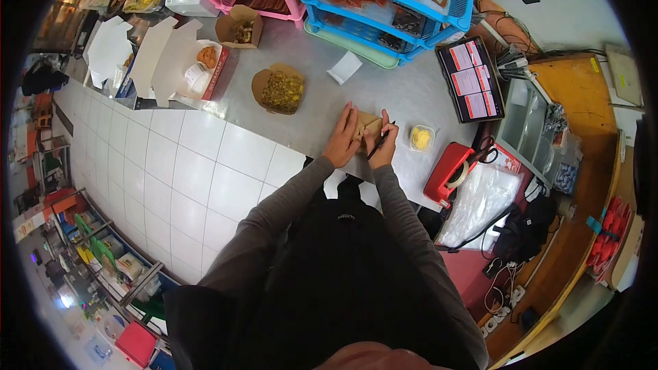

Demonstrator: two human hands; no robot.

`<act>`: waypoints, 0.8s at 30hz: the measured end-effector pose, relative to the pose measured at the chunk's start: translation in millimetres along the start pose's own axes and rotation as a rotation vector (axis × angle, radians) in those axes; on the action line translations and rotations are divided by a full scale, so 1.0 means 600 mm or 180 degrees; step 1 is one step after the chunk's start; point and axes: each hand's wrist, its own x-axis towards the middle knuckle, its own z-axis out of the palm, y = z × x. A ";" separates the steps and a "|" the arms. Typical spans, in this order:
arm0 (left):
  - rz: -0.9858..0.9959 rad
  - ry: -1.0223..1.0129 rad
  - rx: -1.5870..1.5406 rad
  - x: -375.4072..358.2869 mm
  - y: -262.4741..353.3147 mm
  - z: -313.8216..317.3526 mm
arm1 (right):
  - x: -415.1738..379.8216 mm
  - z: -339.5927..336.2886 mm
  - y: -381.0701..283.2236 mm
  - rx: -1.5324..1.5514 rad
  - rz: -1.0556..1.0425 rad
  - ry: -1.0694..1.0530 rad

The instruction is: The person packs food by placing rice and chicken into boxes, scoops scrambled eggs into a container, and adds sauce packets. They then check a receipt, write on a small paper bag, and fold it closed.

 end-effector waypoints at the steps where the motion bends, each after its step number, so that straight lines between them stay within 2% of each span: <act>1: 0.0010 0.0003 -0.0029 -0.001 -0.001 0.000 | -0.001 0.000 -0.003 0.0018 0.0020 -0.0004; 24: -0.0013 0.0028 -0.0173 -0.005 -0.004 -0.002 | 0.009 0.004 -0.022 -0.0052 -0.0010 0.0051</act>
